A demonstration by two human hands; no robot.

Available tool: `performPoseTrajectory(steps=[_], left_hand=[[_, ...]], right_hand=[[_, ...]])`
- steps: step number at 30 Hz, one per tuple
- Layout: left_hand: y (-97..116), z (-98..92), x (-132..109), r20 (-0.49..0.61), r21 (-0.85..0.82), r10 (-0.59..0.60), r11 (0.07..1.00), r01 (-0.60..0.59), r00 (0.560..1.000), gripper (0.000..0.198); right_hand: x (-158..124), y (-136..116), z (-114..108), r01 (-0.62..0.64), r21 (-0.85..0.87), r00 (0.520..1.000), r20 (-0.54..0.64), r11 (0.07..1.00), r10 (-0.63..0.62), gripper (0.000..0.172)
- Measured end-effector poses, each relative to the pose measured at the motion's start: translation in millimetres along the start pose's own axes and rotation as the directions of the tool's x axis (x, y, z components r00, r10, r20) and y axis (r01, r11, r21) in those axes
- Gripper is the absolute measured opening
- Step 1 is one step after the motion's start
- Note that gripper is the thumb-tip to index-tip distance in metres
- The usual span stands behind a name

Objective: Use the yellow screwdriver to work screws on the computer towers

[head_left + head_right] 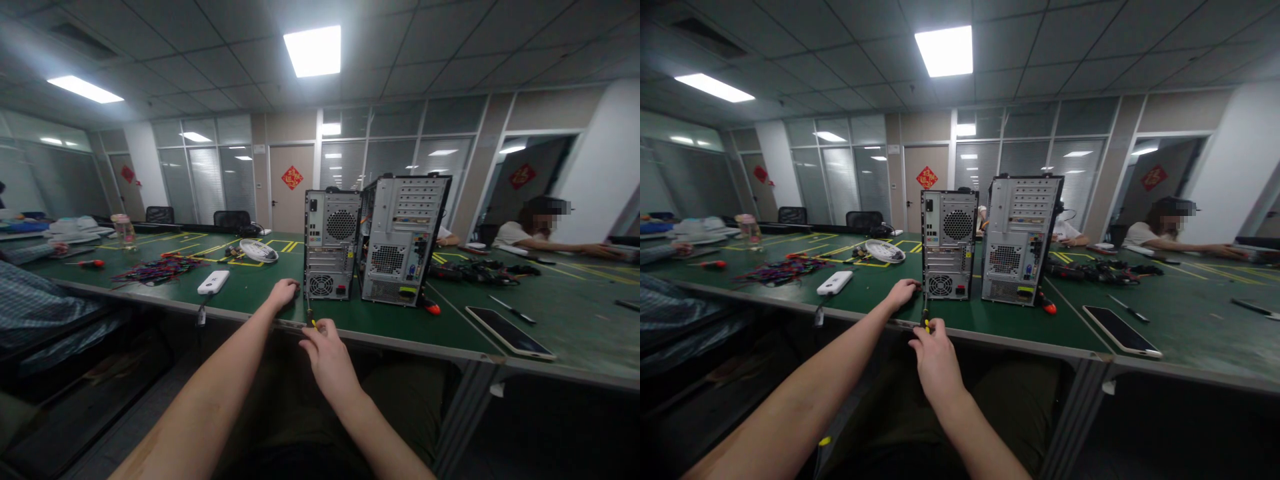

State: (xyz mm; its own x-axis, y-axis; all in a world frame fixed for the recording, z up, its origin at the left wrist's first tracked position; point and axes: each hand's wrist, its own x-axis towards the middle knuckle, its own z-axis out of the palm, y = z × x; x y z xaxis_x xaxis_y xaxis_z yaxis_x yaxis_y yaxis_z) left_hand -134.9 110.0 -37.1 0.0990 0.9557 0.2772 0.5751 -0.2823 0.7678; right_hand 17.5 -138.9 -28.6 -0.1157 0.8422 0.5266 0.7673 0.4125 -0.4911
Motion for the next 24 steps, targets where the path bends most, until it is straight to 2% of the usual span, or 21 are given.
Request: performPoseTrajectory(steps=[4, 9, 24], left_hand=[[1.2, -0.7, -0.7, -0.005, 0.013, 0.000, 1.000, 0.000, 1.000, 0.035], [1.0, -0.6, -0.5, 0.000, 0.003, 0.003, 1.000, -0.003, 1.000, 0.037], [0.8, -0.2, 0.2, -0.002, 0.020, 0.000, 1.000, 0.000, 1.000, 0.036]], right_hand=[[-0.9, 2.5, 4.4, 0.001, 0.004, 0.999, 0.041, 1.000, -0.001, 0.029], [-0.7, 0.9, 5.5, 0.011, 0.018, 0.999, 0.041, 1.000, -0.012, 0.028], [2.1, -0.2, 2.1, 0.010, 0.078, 0.998, -0.057, 0.997, -0.005, 0.027]])
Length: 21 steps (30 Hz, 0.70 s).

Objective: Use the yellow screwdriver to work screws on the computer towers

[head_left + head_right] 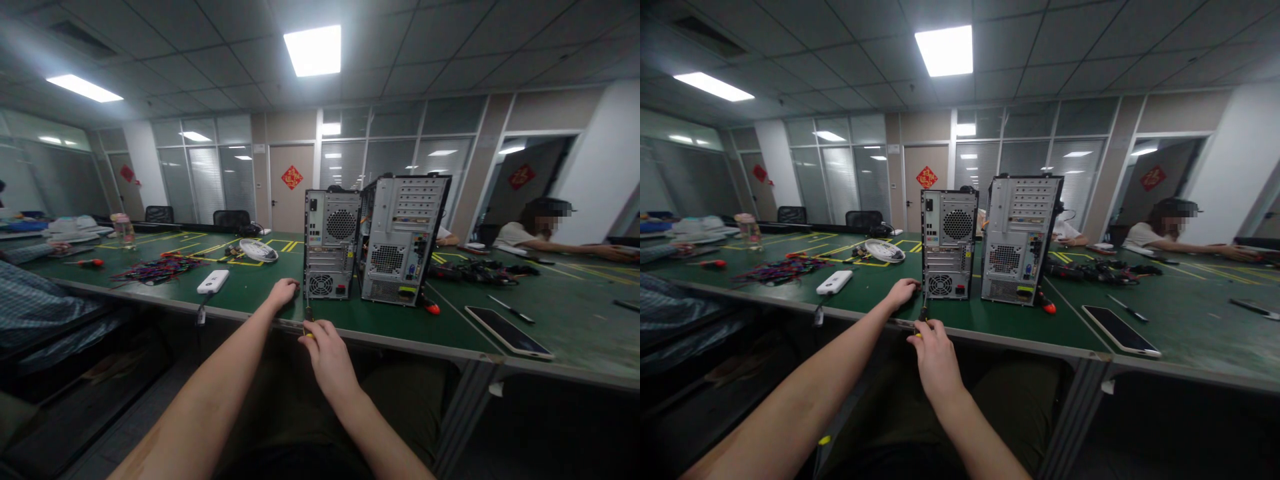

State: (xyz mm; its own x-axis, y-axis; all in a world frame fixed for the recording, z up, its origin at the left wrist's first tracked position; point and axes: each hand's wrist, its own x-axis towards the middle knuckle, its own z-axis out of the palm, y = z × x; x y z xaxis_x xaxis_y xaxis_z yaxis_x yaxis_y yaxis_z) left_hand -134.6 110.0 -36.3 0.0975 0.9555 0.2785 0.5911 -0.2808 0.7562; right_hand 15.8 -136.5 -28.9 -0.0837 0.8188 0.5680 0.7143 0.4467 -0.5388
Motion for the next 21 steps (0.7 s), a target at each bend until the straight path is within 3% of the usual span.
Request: performPoseTrajectory(steps=[16, 21], left_hand=[[3.9, -2.0, -2.7, 0.004, -0.011, 0.001, 1.000, -0.001, 1.000, 0.036], [3.7, -1.7, -2.5, 0.003, -0.006, -0.002, 1.000, 0.002, 1.000, 0.037]], right_hand=[[-3.1, 4.3, 3.5, 0.045, -0.118, 0.999, 0.009, 0.992, -0.044, 0.031], [-3.5, 7.8, 2.9, 0.107, -0.183, 0.994, -0.009, 0.977, -0.110, 0.028]])
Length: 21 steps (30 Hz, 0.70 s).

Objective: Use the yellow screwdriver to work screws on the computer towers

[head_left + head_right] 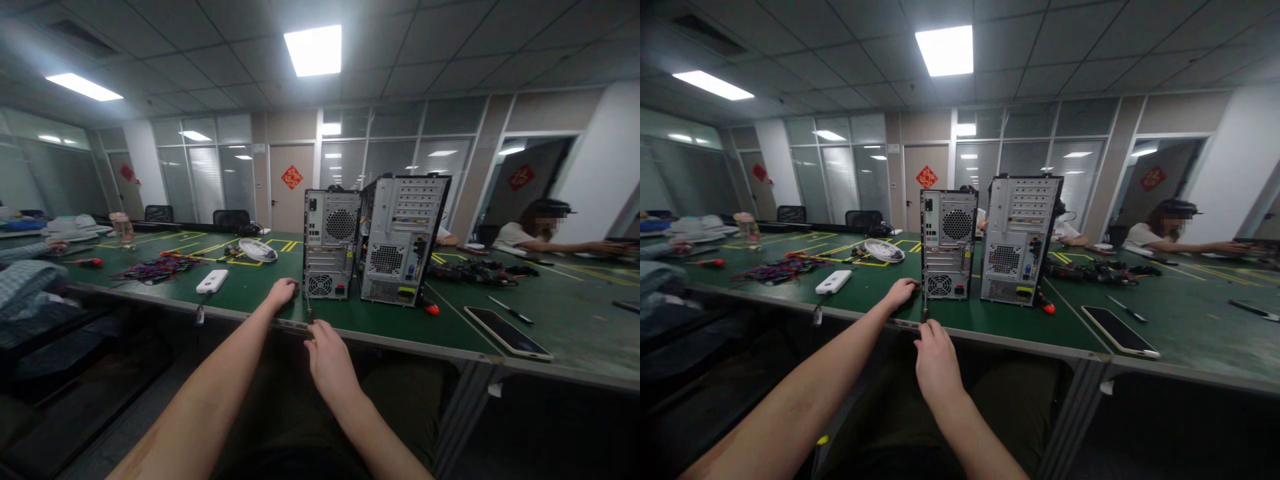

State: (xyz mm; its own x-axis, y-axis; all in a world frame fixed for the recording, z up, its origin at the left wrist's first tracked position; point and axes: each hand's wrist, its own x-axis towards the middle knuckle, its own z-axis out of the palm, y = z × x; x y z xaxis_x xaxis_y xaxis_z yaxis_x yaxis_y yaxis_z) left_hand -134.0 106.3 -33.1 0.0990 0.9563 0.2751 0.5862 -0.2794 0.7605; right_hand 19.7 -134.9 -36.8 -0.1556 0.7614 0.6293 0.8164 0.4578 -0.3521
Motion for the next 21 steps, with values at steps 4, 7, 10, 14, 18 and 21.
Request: performPoseTrajectory(steps=[4, 7, 10, 14, 18, 21], left_hand=[[-2.7, 1.7, 1.7, -0.010, -0.001, 0.000, 1.000, 0.000, 1.000, 0.036], [-4.9, 2.8, 3.3, -0.006, -0.012, 0.001, 1.000, -0.001, 1.000, 0.037], [-6.4, 3.3, 4.5, -0.005, -0.017, 0.004, 1.000, -0.004, 1.000, 0.037], [-7.6, 3.5, 4.9, -0.007, -0.028, 0.009, 1.000, -0.010, 1.000, 0.038], [-6.0, 2.8, 3.8, -0.004, -0.030, -0.008, 1.000, 0.008, 1.000, 0.038], [-3.5, 1.8, 2.2, -0.007, -0.024, -0.008, 1.000, 0.007, 1.000, 0.037]], right_hand=[[-0.8, 2.8, -2.6, 0.098, -0.117, 0.995, 0.024, 0.988, -0.096, 0.030], [-0.2, 3.2, -3.6, 0.125, -0.148, 0.992, 0.032, 0.981, -0.121, 0.030], [0.3, 2.1, -2.4, 0.092, -0.141, 0.996, 0.028, 0.986, -0.089, 0.027], [0.5, -0.3, -0.2, 0.033, -0.048, 0.999, 0.023, 0.998, -0.032, 0.028], [1.2, -2.0, -0.3, -0.027, 0.026, 0.999, 0.020, 0.999, 0.027, 0.028], [1.5, -2.0, -0.8, -0.044, 0.081, 0.999, 0.010, 0.996, 0.044, 0.027]])
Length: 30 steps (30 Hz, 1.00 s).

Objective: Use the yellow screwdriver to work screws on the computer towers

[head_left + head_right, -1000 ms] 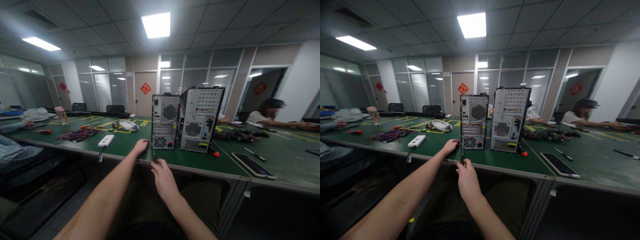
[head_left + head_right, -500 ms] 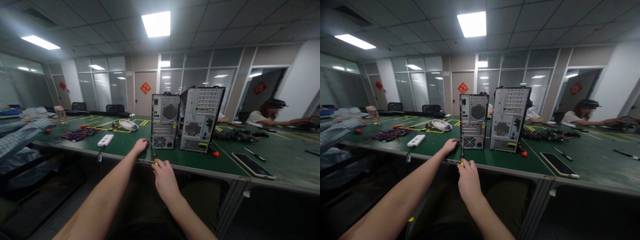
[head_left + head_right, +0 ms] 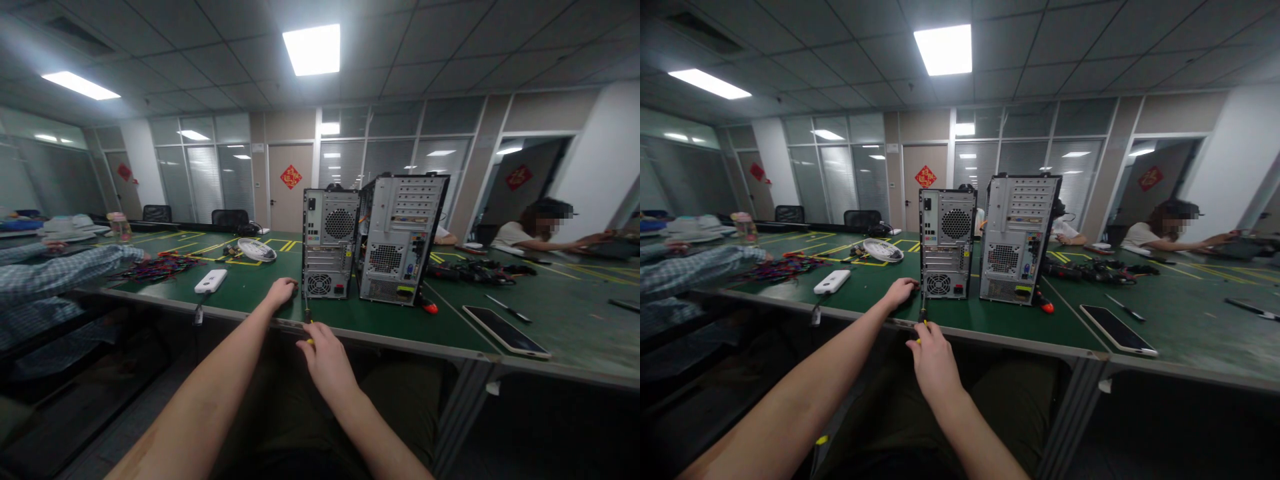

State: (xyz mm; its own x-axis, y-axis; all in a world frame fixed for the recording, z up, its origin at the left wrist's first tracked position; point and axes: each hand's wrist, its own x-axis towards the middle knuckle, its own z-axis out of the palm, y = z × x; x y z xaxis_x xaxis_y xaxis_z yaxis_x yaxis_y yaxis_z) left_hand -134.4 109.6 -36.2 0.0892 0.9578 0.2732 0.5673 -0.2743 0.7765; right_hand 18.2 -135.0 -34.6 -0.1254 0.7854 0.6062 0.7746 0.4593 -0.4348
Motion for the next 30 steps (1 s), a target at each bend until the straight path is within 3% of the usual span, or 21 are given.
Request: performPoseTrajectory(steps=[5, 30], left_hand=[[2.2, -0.9, -1.3, -0.004, 0.022, 0.004, 1.000, -0.004, 1.000, 0.036], [0.1, 0.7, -0.3, -0.008, 0.007, 0.012, 1.000, -0.012, 1.000, 0.033]], right_hand=[[0.0, 1.3, 0.1, -0.003, 0.055, 0.999, -0.035, 0.999, 0.004, 0.019], [1.1, 2.0, -3.8, -0.023, 0.064, 0.996, -0.082, 0.998, 0.029, 0.021]])
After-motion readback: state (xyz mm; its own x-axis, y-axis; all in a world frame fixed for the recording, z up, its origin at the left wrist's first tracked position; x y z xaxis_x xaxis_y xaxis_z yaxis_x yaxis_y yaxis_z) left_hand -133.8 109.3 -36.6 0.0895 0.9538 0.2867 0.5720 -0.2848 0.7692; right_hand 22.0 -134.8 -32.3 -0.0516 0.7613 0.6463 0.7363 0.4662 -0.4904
